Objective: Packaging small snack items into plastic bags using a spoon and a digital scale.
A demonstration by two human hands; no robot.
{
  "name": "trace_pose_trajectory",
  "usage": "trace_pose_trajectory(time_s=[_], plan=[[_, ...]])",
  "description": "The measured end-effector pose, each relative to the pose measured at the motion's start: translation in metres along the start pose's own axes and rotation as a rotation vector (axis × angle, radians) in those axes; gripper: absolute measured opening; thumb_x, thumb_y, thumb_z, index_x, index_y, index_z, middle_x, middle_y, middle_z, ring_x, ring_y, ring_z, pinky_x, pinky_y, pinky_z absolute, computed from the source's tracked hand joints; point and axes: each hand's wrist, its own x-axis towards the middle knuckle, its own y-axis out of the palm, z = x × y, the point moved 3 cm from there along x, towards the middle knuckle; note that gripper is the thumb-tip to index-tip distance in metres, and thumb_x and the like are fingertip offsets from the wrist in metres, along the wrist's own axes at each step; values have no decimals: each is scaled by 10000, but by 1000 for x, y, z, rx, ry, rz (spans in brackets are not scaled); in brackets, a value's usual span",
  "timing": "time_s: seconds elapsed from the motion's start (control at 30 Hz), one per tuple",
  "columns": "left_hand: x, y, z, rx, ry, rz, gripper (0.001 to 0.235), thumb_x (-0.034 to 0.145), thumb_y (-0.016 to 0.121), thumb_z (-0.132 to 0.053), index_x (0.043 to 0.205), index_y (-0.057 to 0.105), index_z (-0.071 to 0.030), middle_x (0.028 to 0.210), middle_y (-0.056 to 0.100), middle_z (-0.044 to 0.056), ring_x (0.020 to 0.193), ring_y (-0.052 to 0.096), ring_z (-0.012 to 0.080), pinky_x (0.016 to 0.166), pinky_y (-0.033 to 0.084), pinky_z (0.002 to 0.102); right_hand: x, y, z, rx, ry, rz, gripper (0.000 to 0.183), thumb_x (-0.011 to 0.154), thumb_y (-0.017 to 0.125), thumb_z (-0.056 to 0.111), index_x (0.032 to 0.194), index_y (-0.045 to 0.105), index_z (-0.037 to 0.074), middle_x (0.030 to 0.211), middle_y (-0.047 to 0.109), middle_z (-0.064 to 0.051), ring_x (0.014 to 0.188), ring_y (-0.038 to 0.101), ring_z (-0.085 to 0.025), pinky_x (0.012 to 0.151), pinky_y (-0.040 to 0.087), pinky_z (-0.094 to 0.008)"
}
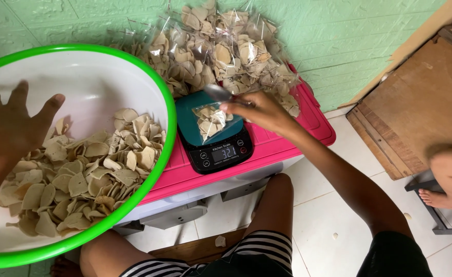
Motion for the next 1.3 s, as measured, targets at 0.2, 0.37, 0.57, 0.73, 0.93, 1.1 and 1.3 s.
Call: trace_pose_trajectory(time_s=[0.2,0.37,0.57,0.73,0.93,1.1,1.3], plan=[[-28,-35,-31,290,62,-131,904,1062,140,-792,1740,193,-196,1389,565,293,936,783,534,655,608,527,22,18,19,205,51,4,227,834,807,335,989,824,170,899,801,32,774,657,-29,664,432,-168],[-43,-47,-43,273,74,-160,895,1057,136,-780,1745,196,-211,1270,656,221,871,792,445,628,600,513,47,-11,33,92,-358,30,143,1003,675,228,1031,741,104,932,782,-32,779,755,-120,651,593,-195],[-56,-84,-52,-171,232,-341,755,1071,422,-576,1660,337,-112,1323,678,121,996,673,539,691,512,691,99,-79,65,-139,-520,-164,27,1093,628,72,1100,645,93,863,683,-51,681,654,-114,626,552,-254],[-85,-118,-54,-517,448,-764,505,1066,535,-261,1530,475,-68,1128,733,-1,770,716,255,631,453,528,150,-107,76,-513,-629,-199,153,936,708,12,1060,657,86,1031,682,-59,961,644,-212,850,540,-397],[-94,-124,-44,-667,396,-814,454,1031,503,-222,1462,507,-77,1035,711,6,758,705,189,618,451,410,221,-91,15,-732,-444,-185,189,928,700,82,1086,672,183,968,688,-43,919,563,-230,678,456,-390],[-98,-125,-41,-724,443,-856,365,1069,509,-108,1428,540,-48,1003,724,29,725,718,164,581,463,322,197,-55,6,-663,-438,-303,222,892,588,28,1061,610,172,998,664,-43,957,613,-245,633,484,-418],[-103,-134,-39,-852,629,-1011,275,1119,427,19,1376,513,67,957,697,177,703,682,228,586,551,309,187,-52,7,-584,-483,-662,331,859,627,-15,1131,621,175,967,628,-6,900,618,-204,624,494,-370]])
